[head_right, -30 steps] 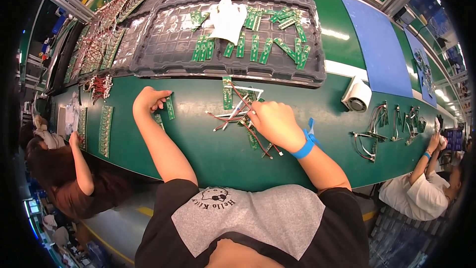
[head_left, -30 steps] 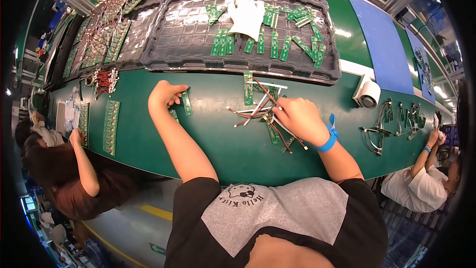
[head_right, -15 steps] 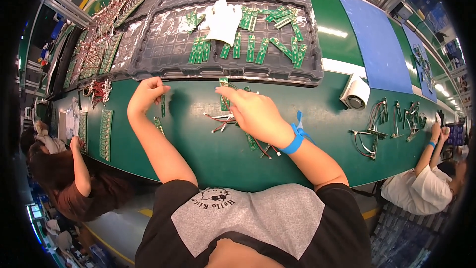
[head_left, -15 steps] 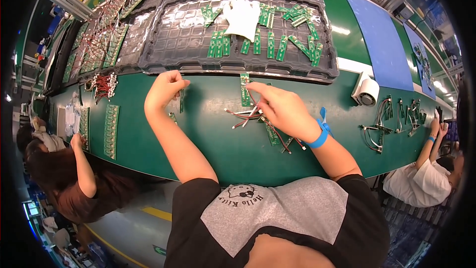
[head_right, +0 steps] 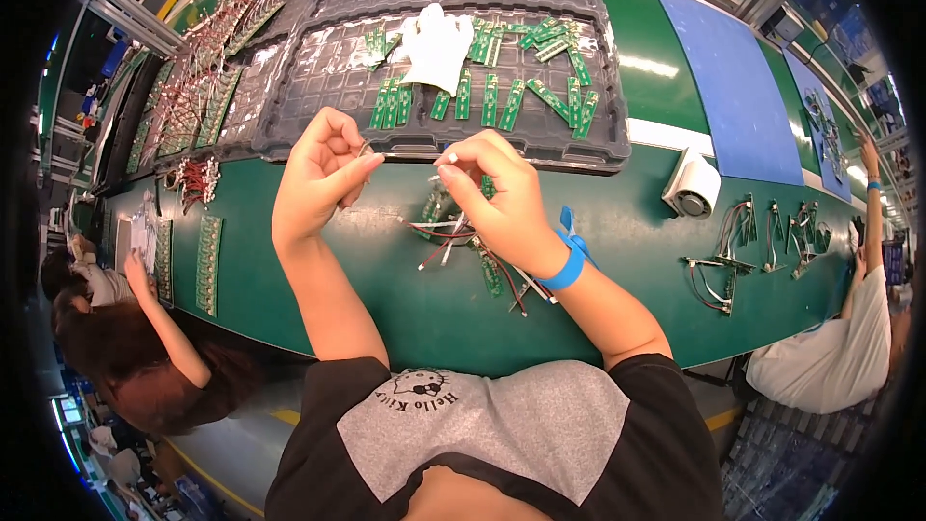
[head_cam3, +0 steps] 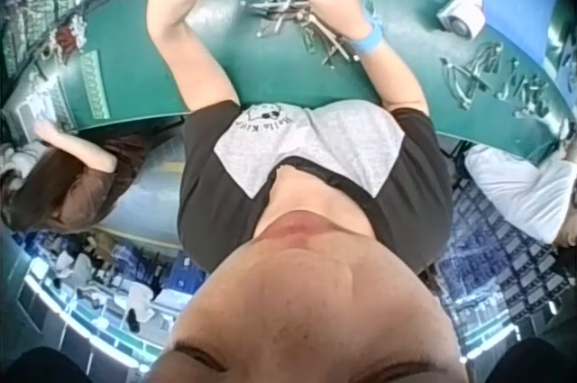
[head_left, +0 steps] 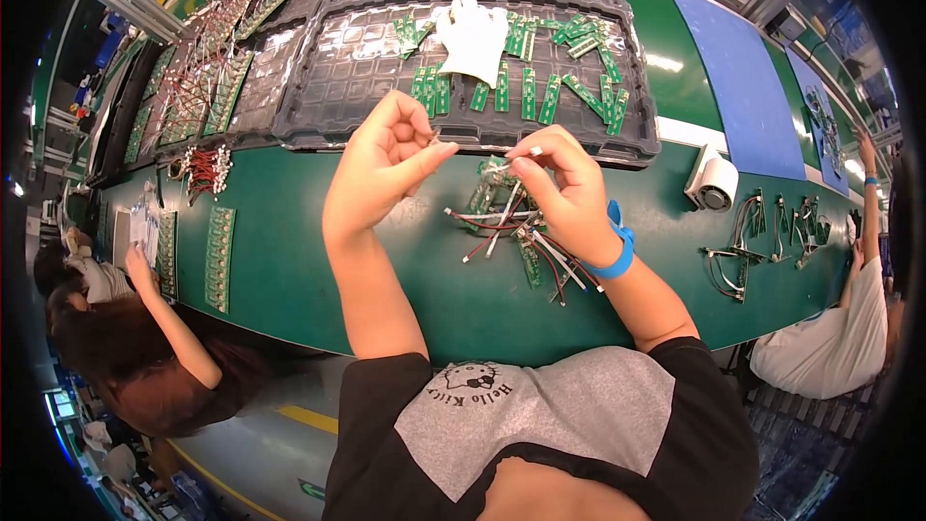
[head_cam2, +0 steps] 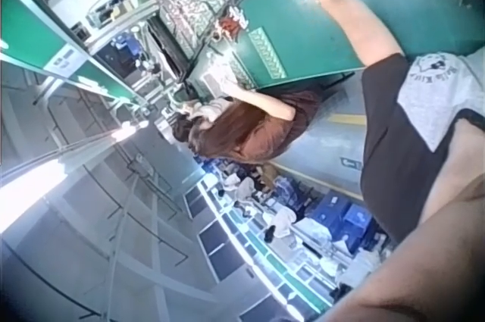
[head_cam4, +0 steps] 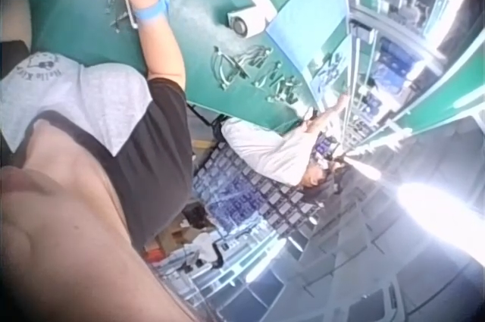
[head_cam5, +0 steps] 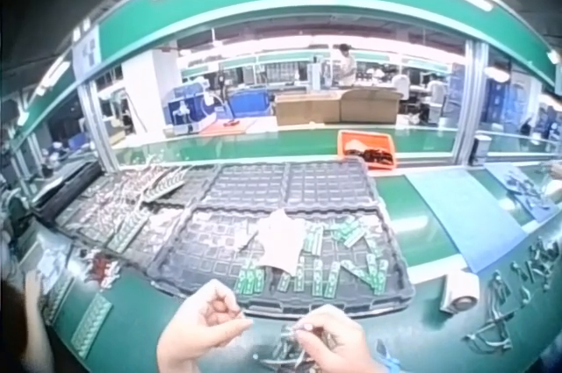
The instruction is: The person connects wire harnesses to circuit boards one by one by hand and places the assembled boards on the table.
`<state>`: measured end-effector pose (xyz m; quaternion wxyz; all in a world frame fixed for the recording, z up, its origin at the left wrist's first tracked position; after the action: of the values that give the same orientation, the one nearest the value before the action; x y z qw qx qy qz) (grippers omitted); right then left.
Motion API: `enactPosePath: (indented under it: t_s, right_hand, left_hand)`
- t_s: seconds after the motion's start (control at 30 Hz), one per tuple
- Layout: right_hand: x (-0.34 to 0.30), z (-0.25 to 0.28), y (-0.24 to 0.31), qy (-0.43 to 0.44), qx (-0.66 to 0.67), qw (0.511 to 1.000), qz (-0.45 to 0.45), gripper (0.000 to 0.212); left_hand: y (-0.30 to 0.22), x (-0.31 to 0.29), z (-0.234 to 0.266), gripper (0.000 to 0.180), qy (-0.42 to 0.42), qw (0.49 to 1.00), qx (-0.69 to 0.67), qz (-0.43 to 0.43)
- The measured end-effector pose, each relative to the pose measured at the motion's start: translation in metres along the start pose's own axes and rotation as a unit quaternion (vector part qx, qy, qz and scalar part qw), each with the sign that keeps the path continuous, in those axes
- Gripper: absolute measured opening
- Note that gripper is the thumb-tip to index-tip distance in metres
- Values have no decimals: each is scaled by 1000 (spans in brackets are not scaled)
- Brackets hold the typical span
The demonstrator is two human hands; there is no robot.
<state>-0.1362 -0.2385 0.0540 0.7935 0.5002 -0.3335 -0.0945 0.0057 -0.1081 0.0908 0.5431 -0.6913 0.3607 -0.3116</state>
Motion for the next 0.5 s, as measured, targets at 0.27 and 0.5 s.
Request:
enactPosePath:
  t_s: [0.27, 0.5]
  right_hand:
    - [-5, 29, 10, -3, 57, 998, 29, 7]
    - [-13, 37, 24, 95, 198, 967, -129, 15]
  left_hand:
    - [4, 2, -21, 18, 42, 989, -137, -23]
    - [13, 6, -55, 12, 58, 986, -154, 10]
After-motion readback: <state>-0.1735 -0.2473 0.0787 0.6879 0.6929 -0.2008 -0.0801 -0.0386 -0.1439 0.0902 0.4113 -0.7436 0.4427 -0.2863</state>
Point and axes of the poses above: each hand's wrist, its own x-axis towards the middle knuckle, its own z-axis out of the back of the hand, y = z × x, the point moved 2 cm from there along x, towards the middle knuckle, and after that the axes turned 10 degrees about -x, right-handed, at the moved point
